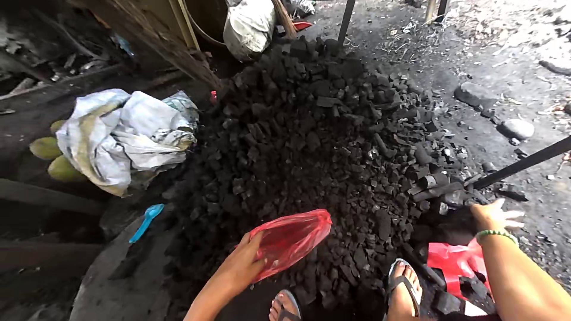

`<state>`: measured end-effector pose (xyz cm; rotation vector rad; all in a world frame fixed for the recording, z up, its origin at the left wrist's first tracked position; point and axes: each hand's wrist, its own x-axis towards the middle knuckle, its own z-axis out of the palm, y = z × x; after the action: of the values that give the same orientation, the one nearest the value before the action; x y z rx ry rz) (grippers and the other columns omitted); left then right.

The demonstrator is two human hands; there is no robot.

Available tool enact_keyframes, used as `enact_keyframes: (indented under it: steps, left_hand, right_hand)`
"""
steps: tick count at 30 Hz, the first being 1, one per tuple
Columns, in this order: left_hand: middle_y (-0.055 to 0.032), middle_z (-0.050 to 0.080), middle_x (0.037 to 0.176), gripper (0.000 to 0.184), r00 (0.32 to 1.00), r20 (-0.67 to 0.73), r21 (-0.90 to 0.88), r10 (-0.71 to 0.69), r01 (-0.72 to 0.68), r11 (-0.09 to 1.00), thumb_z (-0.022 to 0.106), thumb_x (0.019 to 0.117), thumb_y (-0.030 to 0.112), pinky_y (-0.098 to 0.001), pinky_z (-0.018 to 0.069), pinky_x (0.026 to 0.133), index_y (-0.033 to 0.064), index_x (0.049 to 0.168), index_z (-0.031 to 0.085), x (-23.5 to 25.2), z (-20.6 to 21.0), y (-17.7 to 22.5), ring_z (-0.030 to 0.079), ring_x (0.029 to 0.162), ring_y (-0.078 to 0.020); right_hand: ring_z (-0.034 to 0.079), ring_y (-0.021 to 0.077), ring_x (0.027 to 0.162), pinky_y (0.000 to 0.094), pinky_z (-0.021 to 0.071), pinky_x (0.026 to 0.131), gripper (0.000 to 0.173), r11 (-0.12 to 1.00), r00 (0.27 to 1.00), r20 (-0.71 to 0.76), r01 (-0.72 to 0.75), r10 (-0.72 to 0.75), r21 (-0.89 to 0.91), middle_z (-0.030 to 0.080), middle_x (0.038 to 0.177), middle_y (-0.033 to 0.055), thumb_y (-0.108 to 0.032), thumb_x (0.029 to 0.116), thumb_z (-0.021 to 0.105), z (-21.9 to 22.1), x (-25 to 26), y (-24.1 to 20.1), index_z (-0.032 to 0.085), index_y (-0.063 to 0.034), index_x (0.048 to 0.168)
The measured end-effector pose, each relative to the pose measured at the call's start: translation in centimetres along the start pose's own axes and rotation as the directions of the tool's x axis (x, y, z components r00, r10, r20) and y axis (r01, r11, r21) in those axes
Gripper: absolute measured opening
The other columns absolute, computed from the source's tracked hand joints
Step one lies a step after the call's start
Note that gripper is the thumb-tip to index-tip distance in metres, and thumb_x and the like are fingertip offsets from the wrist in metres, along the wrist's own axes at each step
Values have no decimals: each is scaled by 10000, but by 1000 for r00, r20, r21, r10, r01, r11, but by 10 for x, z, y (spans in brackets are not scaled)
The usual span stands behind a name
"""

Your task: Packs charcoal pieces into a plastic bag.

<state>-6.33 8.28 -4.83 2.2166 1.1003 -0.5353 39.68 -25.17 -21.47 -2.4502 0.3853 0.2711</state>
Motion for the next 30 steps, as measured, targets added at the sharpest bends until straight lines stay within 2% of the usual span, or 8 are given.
enact_keyframes:
  steps: [3, 5, 7, 11, 16, 20, 25, 30]
  left_hand:
    - [-281, 385, 1543, 633, 999, -34, 1, -2, 2, 1000, 651, 980, 100, -555, 415, 1116, 41, 1551, 385, 0, 0, 2, 486, 1360, -431]
    - [-276, 380, 1548, 625, 999, -37, -1, -4, 4, 1000, 647, 981, 97, -550, 412, 1122, 43, 1548, 388, 0, 1, 1, 480, 1367, -422]
    - [-278, 359, 1565, 633, 999, -44, -13, -7, 7, 1000, 648, 973, 84, -553, 410, 1123, 44, 1549, 388, -3, 0, 1, 471, 1377, -425]
    - [-292, 329, 1581, 666, 999, -34, -14, -18, 17, 1000, 668, 964, 82, -555, 412, 1124, 38, 1559, 370, -6, 0, -2, 463, 1384, -446]
    - [-295, 344, 1569, 663, 1000, -21, -10, -7, 6, 1000, 678, 954, 77, -563, 410, 1120, 15, 1544, 381, -7, 0, -11, 465, 1377, -451]
    - [-328, 360, 1542, 656, 999, -31, -14, 34, -34, 999, 685, 940, 64, -589, 420, 1099, -13, 1526, 398, -11, -1, -9, 486, 1343, -487]
    - [-383, 360, 1515, 626, 996, 2, -16, 92, -92, 996, 659, 957, 75, -650, 417, 1075, -65, 1510, 400, -15, -2, -9, 480, 1324, -544]
    - [-389, 372, 1507, 591, 996, 28, -39, 82, -81, 996, 639, 971, 67, -657, 421, 1067, -88, 1494, 411, -16, -3, -3, 499, 1300, -556]
  right_hand:
    - [299, 601, 1431, 759, 288, 1096, 568, 938, 932, -122, 346, -341, 21, 287, 1557, 408, -237, 992, 588, 15, -34, -36, 479, 44, 1473]
    - [550, 592, 1192, 745, 424, 969, 480, 867, 866, 25, 499, -499, 4, 576, 1246, 411, -342, 1055, 546, 36, -74, -49, 636, 99, 1220]
    - [637, 552, 1052, 742, 473, 868, 589, 841, 814, 286, 540, -506, -47, 672, 1096, 341, -510, 1015, 585, 63, -119, -45, 676, 51, 1167]
    - [548, 545, 1250, 679, 492, 962, 792, 839, 786, 526, 497, -325, -223, 426, 1496, 345, -353, 905, 789, 119, -157, -11, 420, -23, 1524]
    - [557, 522, 1256, 683, 448, 1017, 698, 909, 817, 425, 416, -390, 33, 512, 1433, 334, -280, 931, 753, 110, -141, -13, 459, -1, 1499]
    - [546, 531, 1252, 705, 413, 1023, 655, 869, 866, 199, 392, -460, 303, 571, 1335, 364, -277, 955, 722, 66, -116, -74, 470, 41, 1470]
    - [510, 572, 1266, 766, 405, 966, 689, 838, 837, 73, 531, -542, 126, 514, 1396, 366, -421, 946, 704, 56, -31, -140, 508, 15, 1442]
    - [304, 653, 1391, 796, 337, 1019, 887, 890, 856, 338, 445, -391, -100, 198, 1593, 415, -477, 899, 771, 93, 16, -150, 318, -231, 1620]
